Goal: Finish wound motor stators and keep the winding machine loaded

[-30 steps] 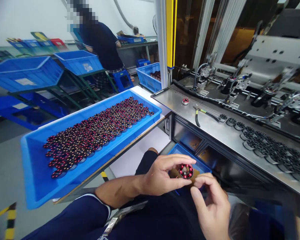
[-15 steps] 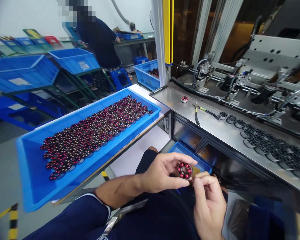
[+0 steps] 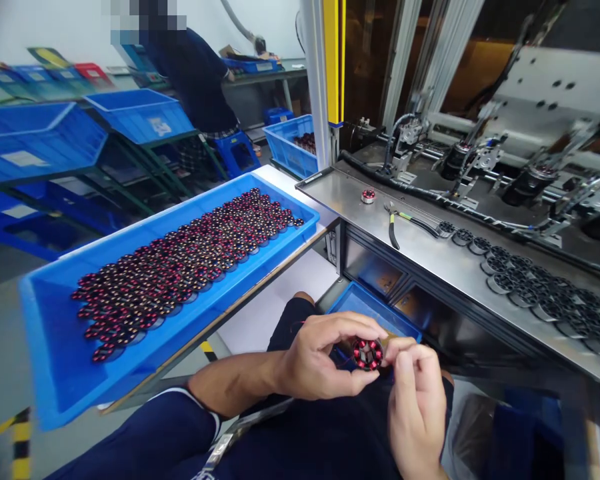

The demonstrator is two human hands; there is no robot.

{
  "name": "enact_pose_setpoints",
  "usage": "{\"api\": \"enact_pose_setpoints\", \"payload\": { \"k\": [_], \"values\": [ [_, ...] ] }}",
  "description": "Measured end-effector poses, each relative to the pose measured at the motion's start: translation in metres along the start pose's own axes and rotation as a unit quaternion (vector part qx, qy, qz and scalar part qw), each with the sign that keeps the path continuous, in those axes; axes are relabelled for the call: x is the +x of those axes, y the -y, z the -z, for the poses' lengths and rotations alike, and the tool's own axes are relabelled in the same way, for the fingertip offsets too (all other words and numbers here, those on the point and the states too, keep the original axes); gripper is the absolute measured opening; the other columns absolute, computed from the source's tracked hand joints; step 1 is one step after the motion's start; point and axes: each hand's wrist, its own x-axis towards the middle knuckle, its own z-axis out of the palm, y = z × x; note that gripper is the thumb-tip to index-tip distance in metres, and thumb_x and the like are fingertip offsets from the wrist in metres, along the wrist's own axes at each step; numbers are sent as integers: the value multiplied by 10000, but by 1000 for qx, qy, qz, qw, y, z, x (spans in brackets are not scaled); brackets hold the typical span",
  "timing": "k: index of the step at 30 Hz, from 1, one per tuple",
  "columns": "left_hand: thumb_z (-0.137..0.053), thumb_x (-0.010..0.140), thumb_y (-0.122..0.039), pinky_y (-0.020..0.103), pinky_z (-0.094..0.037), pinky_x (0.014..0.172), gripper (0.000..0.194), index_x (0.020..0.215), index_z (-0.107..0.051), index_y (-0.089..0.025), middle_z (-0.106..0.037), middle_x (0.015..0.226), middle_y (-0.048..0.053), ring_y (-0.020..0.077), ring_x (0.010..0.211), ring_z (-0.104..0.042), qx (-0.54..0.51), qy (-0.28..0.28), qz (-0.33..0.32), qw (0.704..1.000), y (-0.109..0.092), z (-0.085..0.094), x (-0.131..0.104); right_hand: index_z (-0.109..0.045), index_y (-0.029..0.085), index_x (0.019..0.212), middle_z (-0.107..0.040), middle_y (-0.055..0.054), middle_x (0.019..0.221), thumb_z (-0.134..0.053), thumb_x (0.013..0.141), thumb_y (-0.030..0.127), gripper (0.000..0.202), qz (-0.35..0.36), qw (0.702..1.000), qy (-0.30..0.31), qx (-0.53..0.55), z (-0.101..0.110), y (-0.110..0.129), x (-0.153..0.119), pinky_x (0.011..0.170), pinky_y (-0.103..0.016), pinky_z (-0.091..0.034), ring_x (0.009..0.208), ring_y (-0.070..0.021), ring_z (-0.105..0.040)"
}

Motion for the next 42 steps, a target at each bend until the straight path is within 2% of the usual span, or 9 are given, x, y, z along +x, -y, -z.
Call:
{"api": "enact_pose_setpoints", "payload": {
  "k": [5, 8, 10, 17, 22, 26, 32, 38, 42],
  "values": [
    [-774, 735, -152, 286, -635, 867, 381, 1089, -650, -83, -772, 996, 167, 217, 944, -761, 32, 25, -40, 998, -2, 1, 2, -598, 223, 1035, -597, -60, 1050, -731, 858, 200, 222, 137, 989, 24, -53, 3, 13, 8, 839, -298, -518, 986, -176, -595],
    [-761, 739, -129, 290, -634, 878, 376, 1097, -652, -95, -774, 997, 156, 211, 952, -758, 30, 28, -42, 998, -4, 0, 1, -613, 200, 880, -604, -37, 902, -658, 928, 207, 66, 114, 990, -3, -89, 0, 19, 11, 728, -244, -506, 846, -140, -596],
    [-765, 727, -122, 296, -633, 880, 385, 1096, -659, -97, -776, 1003, 154, 211, 952, -758, 17, 28, -34, 999, -4, 0, 1, -610, 190, 833, -604, -31, 849, -633, 956, 250, 139, 62, 995, -33, -78, -1, 18, 12, 665, -222, -492, 772, -123, -582],
    [-821, 691, -189, 259, -622, 776, 393, 1054, -704, -90, -766, 1010, 150, 184, 841, -750, -130, 16, 143, 981, -3, 3, 1, -664, 224, 1059, -662, -62, 968, -761, 844, 245, 237, 47, 998, 23, 44, 5, 9, 8, 774, -277, -574, 863, -166, -657],
    [-830, 683, -189, 278, -621, 810, 394, 1043, -709, -83, -765, 971, 142, 199, 871, -748, -180, 28, 191, 965, -7, 5, 4, -712, 215, 901, -670, -48, 861, -708, 874, 160, 61, 85, 995, 39, -25, 13, 6, 7, 732, -259, -561, 848, -164, -660],
    [-827, 699, -218, 267, -630, 789, 394, 1054, -715, -88, -770, 1006, 151, 201, 864, -758, -114, 40, 143, 982, -7, 5, 3, -710, 205, 866, -670, -56, 853, -710, 873, 156, 50, 92, 995, 11, -33, 15, 9, 5, 699, -270, -547, 862, -182, -649],
    [-725, 702, -126, 282, -633, 853, 395, 1094, -686, -105, -786, 992, 138, 203, 923, -766, 40, 6, -43, 998, -4, 2, 3, -670, 196, 841, -633, -32, 830, -661, 920, 153, 89, 52, 999, 15, -9, 13, 19, 2, 681, -230, -543, 785, -134, -627],
    [-733, 661, -178, 238, -614, 701, 364, 1012, -718, -84, -787, 928, 134, 182, 756, -753, -78, 47, 93, 991, -6, 6, 7, -690, 188, 1106, -645, -75, 1011, -662, 895, 104, 229, 168, 973, 82, -138, 23, 22, 9, 805, -266, -553, 969, -174, -640],
    [-734, 670, -189, 244, -604, 713, 346, 995, -727, -71, -785, 932, 138, 177, 754, -743, -110, 74, 141, 981, -10, 9, 8, -698, 176, 1074, -638, -65, 980, -671, 854, 13, 275, 274, 940, 87, -186, 21, 28, 14, 757, -291, -523, 904, -170, -627]
  ]
}}
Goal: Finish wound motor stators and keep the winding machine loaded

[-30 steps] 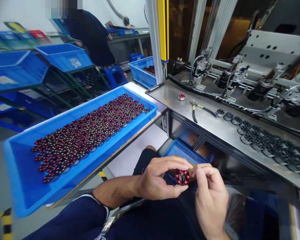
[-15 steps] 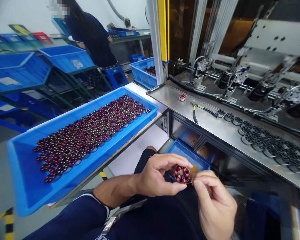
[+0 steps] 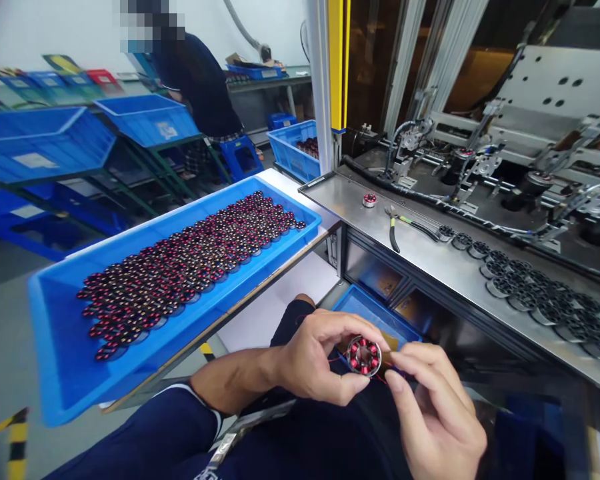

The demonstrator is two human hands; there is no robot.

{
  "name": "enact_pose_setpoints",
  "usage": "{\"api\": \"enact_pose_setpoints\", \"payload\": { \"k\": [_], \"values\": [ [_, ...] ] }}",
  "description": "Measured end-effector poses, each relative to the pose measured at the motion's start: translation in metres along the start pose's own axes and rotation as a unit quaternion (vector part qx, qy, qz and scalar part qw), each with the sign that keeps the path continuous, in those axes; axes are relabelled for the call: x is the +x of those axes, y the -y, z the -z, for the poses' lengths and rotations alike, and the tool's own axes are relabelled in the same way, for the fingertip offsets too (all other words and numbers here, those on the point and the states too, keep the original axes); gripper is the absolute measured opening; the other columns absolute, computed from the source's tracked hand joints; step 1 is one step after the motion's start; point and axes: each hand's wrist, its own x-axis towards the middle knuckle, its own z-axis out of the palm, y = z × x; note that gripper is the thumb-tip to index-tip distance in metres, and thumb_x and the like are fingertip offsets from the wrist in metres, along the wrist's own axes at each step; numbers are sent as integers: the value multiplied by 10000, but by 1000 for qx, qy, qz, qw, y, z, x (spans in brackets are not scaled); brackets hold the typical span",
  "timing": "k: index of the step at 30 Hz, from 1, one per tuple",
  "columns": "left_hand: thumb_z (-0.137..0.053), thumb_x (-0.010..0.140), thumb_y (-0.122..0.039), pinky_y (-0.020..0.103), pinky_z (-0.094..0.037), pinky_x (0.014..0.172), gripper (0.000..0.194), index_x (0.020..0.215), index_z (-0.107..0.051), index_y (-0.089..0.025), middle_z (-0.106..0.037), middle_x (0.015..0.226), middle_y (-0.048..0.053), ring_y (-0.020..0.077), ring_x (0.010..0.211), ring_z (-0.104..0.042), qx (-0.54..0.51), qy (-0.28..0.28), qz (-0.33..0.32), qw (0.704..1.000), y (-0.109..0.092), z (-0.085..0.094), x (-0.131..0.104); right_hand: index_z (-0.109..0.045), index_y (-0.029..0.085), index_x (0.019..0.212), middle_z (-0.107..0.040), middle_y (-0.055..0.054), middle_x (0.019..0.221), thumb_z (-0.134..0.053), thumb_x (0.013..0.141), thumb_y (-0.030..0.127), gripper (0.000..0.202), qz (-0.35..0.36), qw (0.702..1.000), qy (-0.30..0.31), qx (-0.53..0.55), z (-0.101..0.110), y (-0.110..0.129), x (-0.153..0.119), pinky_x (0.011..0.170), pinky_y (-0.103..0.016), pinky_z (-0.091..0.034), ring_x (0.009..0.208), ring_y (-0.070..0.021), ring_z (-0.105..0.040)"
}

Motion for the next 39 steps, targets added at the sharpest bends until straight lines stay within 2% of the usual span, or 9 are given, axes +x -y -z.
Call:
{"api": "enact_pose_setpoints", "payload": {
  "k": [3, 7, 11, 15, 19, 27, 31, 34, 39],
  "values": [
    [-743, 675, -185, 234, -603, 706, 351, 1010, -725, -81, -787, 947, 131, 171, 757, -746, 11, -12, -13, 1000, 0, -1, 0, -696, 175, 949, -640, -39, 903, -662, 851, -6, 209, 10, 999, -17, -25, -5, 9, 1, 723, -286, -508, 829, -152, -626],
    [-729, 663, -156, 275, -628, 799, 390, 1047, -708, -96, -789, 970, 128, 206, 854, -766, 72, -62, -103, 990, 1, -3, 0, -679, 183, 891, -636, -27, 869, -650, 868, 27, 161, -34, 998, -53, -1, -16, 22, -4, 708, -290, -496, 810, -152, -622],
    [-710, 650, -159, 291, -633, 835, 419, 1069, -696, -133, -794, 987, 98, 208, 895, -768, 95, -75, -138, 983, -1, -5, 1, -672, 176, 935, -634, -34, 872, -632, 855, -8, 205, -1, 998, -32, 45, -17, 21, -8, 755, -316, -510, 855, -171, -626],
    [-757, 649, -181, 265, -616, 738, 407, 1043, -705, -97, -791, 947, 124, 193, 787, -757, -31, -21, -9, 999, -6, -5, 0, -673, 169, 1125, -620, -76, 996, -695, 821, 7, 345, 8, 998, 8, 57, 0, 7, -2, 794, -341, -538, 968, -207, -613],
    [-819, 618, -194, 250, -580, 732, 480, 1073, -701, -97, -776, 884, 99, 161, 751, -729, -168, 47, 168, 970, -8, -4, -2, -673, 239, 1240, -590, -100, 1118, -763, 816, 89, 458, 45, 989, 115, 85, 19, -2, 17, 778, -374, -589, 1047, -241, -598],
    [-934, 524, -240, 255, -561, 754, 536, 1015, -756, -117, -774, 892, 88, 138, 746, -702, -258, 113, 261, 923, -6, -4, 0, -738, 331, 1170, -673, -84, 1096, -775, 840, 180, 365, 101, 962, 229, 111, 22, 4, 52, 727, -400, -607, 979, -245, -648],
    [-974, 463, -276, 272, -584, 730, 581, 981, -754, -131, -766, 855, 64, 134, 703, -702, -310, 124, 298, 894, -1, -2, 2, -786, 374, 982, -710, -35, 948, -748, 871, 237, 180, 98, 983, 147, 41, 18, 13, 44, 696, -366, -599, 853, -212, -675],
    [-939, 571, -308, 263, -592, 689, 500, 990, -736, -126, -743, 771, 34, 122, 650, -701, -344, 126, 308, 878, 0, -1, 5, -774, 353, 1005, -696, -16, 926, -744, 844, 140, 270, 127, 987, 60, -74, 19, 16, 24, 736, -376, -576, 870, -206, -655],
    [-941, 558, -268, 311, -608, 837, 536, 1023, -721, -117, -781, 959, 118, 177, 830, -748, -296, 70, 208, 930, -6, -9, 5, -690, 313, 1251, -669, -9, 992, -753, 781, 18, 559, 143, 979, -24, -146, 11, 14, -1, 778, -368, -525, 893, -189, -629]
  ]
}}
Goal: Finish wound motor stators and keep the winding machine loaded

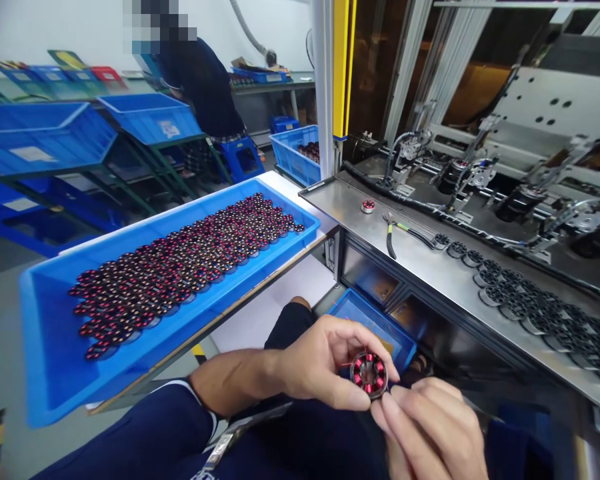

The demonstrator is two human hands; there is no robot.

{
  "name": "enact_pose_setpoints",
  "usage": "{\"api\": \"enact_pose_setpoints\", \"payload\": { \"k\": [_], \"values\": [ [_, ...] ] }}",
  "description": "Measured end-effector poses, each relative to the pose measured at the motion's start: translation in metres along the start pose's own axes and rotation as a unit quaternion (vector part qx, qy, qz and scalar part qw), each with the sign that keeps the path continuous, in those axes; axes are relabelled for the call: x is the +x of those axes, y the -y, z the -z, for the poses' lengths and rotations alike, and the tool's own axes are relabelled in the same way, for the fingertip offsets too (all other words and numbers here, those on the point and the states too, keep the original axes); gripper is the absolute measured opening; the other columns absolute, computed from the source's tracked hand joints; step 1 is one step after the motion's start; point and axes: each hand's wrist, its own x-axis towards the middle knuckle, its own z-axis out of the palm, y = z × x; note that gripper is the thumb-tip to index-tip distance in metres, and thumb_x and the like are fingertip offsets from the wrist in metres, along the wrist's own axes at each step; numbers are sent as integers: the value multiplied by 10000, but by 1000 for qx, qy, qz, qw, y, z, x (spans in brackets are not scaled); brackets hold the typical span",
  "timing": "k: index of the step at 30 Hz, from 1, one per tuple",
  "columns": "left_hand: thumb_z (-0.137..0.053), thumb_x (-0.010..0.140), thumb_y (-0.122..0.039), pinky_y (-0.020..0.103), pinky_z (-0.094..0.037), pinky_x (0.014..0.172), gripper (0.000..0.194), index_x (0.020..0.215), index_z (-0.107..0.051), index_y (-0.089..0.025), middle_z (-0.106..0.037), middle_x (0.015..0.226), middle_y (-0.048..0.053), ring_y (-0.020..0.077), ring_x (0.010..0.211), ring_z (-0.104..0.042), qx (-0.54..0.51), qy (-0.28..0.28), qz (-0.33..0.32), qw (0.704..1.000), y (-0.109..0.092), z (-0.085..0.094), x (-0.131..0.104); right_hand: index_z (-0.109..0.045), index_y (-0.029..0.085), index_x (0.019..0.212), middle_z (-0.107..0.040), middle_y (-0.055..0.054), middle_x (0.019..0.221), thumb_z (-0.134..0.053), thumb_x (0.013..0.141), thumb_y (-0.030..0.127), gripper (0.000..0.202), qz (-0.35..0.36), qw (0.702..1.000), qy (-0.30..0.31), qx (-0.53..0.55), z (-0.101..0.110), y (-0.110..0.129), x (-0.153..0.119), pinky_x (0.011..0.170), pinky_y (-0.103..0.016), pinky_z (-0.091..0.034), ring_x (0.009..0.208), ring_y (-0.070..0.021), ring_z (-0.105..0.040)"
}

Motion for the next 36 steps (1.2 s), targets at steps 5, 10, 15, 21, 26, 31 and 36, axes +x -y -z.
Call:
{"api": "enact_pose_setpoints", "payload": {
  "k": [5, 10, 15, 21, 26, 31, 36],
  "values": [
    [-860, 640, -198, 308, -620, 834, 465, 1076, -712, -131, -779, 1017, 148, 218, 916, -755, 190, -74, -266, 942, 8, -6, 0, -713, 295, 1132, -661, -18, 921, -659, 882, 60, 347, -54, 995, -76, -21, -17, 11, 3, 746, -329, -492, 829, -159, -628],
    [-856, 646, -151, 326, -619, 898, 538, 1154, -678, -161, -780, 1072, 122, 223, 969, -757, 274, -100, -399, 869, 13, -4, 2, -683, 240, 985, -660, -26, 899, -618, 899, 63, 206, -124, 990, -60, 26, -26, 15, -3, 716, -323, -494, 800, -159, -640],
    [-889, 638, -186, 323, -604, 902, 521, 1105, -658, -175, -743, 1160, 134, 226, 1021, -736, 221, -99, -327, 914, 19, -5, -2, -646, 181, 874, -621, -40, 837, -607, 901, 59, 131, -176, 967, -146, 111, -39, 13, -7, 624, -300, -448, 734, -159, -593],
    [-894, 658, -451, 212, -537, 694, 629, 1107, -555, -170, -671, 852, 13, 99, 725, -669, 49, 50, -12, 997, 15, 12, -2, -651, 184, 925, -634, -37, 855, -594, 887, 39, 161, -127, 982, -109, 92, -33, 2, -5, 643, -305, -475, 742, -161, -613],
    [-725, 843, -524, 197, -522, 596, 513, 1152, -529, -164, -669, 819, 27, 105, 635, -689, -53, 108, 0, 993, 19, 19, 3, -670, 192, 959, -659, -38, 871, -635, 869, 56, 167, -125, 990, -38, 60, -20, -3, -5, 648, -309, -494, 740, -168, -641],
    [-737, 859, -423, 280, -594, 750, 372, 1097, -632, -157, -652, 1112, 120, 165, 887, -730, -84, 64, -78, 991, 18, 13, 3, -661, 180, 903, -645, -32, 843, -651, 859, 31, 156, -161, 983, -63, 55, -19, 0, 2, 648, -298, -481, 756, -160, -633],
    [-839, 767, -266, 415, -529, 1015, 294, 882, -589, -163, -712, 1069, 79, 229, 1149, -688, -128, 23, -145, 981, 14, 8, 2, -637, 174, 896, -604, -29, 796, -592, 903, 27, 154, -196, 969, -11, 149, -16, -1, 6, 592, -283, -469, 701, -143, -592]
  ]
}}
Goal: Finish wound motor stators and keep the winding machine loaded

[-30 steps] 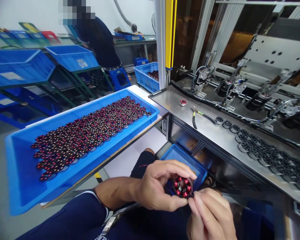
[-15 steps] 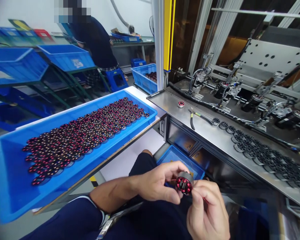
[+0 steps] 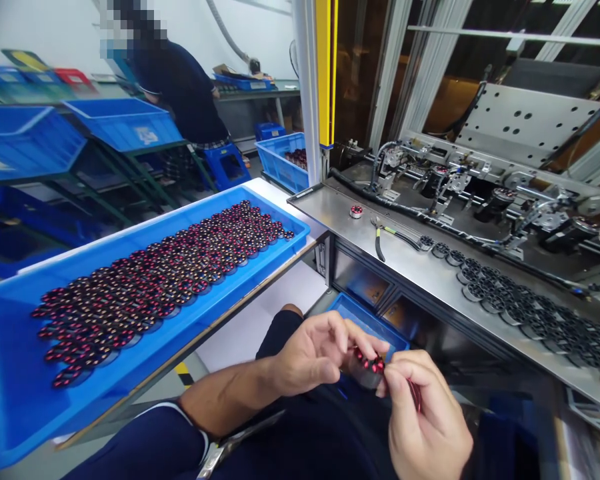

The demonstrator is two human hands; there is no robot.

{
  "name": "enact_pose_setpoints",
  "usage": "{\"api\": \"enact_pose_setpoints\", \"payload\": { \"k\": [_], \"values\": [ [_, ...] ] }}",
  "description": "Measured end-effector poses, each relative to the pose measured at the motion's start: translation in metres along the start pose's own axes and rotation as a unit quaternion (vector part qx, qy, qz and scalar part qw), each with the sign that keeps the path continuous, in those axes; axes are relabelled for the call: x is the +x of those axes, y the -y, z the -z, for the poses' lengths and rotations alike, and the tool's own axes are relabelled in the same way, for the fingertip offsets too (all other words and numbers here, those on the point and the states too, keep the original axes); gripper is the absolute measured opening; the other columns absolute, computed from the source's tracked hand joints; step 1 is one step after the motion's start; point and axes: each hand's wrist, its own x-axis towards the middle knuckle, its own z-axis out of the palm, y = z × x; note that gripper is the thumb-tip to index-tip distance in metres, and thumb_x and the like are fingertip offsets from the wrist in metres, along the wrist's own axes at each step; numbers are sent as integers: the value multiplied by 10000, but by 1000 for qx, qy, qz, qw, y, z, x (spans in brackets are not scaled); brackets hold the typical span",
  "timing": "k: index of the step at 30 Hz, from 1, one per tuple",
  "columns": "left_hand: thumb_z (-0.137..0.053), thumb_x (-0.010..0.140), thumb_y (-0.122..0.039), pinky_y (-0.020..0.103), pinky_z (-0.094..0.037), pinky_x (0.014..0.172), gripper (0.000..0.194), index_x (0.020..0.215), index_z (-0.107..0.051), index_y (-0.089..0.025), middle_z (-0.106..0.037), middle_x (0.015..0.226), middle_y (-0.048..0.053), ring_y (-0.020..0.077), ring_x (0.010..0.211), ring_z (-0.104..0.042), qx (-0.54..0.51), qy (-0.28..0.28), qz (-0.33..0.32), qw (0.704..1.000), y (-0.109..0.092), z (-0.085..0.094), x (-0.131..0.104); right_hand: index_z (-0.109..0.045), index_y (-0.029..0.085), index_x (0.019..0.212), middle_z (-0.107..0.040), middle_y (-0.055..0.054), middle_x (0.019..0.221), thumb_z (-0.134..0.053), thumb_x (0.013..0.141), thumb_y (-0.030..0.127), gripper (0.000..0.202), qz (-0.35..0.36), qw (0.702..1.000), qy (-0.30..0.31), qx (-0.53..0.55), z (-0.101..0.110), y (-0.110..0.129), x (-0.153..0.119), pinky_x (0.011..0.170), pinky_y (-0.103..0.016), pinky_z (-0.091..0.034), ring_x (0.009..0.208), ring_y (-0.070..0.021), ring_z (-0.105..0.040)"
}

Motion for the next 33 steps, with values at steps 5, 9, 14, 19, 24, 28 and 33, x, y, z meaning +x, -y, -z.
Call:
{"api": "enact_pose_setpoints", "payload": {
  "k": [5, 9, 14, 19, 24, 28, 33],
  "values": [
    [-879, 685, -463, 275, -579, 824, 556, 1027, -572, -150, -727, 957, 68, 159, 902, -745, -7, -16, 131, 991, 4, 5, 0, -632, 148, 972, -637, -49, 870, -576, 866, -44, 226, 117, 990, 52, -58, 11, 6, 8, 667, -258, -527, 828, -145, -643],
    [-731, 815, -566, 218, -529, 499, 513, 1036, -488, -172, -679, 688, 12, 149, 532, -690, -8, 87, 218, 972, 8, 8, 0, -621, 138, 1007, -654, -48, 896, -572, 874, -19, 211, 164, 975, 91, -123, 20, 9, 13, 725, -220, -531, 834, -115, -646],
    [-808, 790, -399, 218, -573, 584, 464, 1086, -527, -178, -656, 900, 29, 119, 659, -708, 96, 1, 109, 989, 10, 0, -4, -636, 158, 945, -629, -41, 860, -601, 878, 7, 170, 79, 994, 35, -68, 12, 3, 3, 676, -239, -501, 793, -129, -622],
    [-877, 703, -237, 257, -593, 818, 527, 1145, -597, -170, -683, 1058, 100, 170, 922, -707, 393, -11, -205, 896, 7, 0, -4, -663, 183, 816, -607, -33, 802, -640, 941, 218, 131, -207, 965, -26, 157, -6, -7, -14, 570, -223, -478, 682, -123, -571],
    [-845, 748, -269, 282, -607, 867, 494, 1166, -621, -128, -732, 1015, 129, 192, 935, -714, 500, 13, -271, 823, -1, 0, -1, -732, 203, 851, -561, -17, 683, -716, 891, 319, 124, -350, 887, -39, 298, -14, -11, -15, 494, -188, -434, 624, -120, -535],
    [-822, 778, -290, 280, -611, 856, 434, 1122, -642, -96, -743, 985, 151, 194, 924, -721, 511, 14, -280, 813, -5, -2, 0, -754, 210, 891, -562, -25, 677, -728, 880, 324, 117, -359, 877, -31, 318, -13, -12, -14, 486, -186, -427, 633, -129, -536],
    [-805, 793, -284, 266, -602, 867, 425, 1150, -651, -110, -733, 1038, 146, 189, 964, -719, 496, 18, -246, 833, -5, 0, -2, -724, 195, 805, -559, -17, 645, -706, 905, 324, 164, -347, 882, -30, 318, -12, -11, -15, 538, -198, -467, 594, -104, -504]
  ]
}}
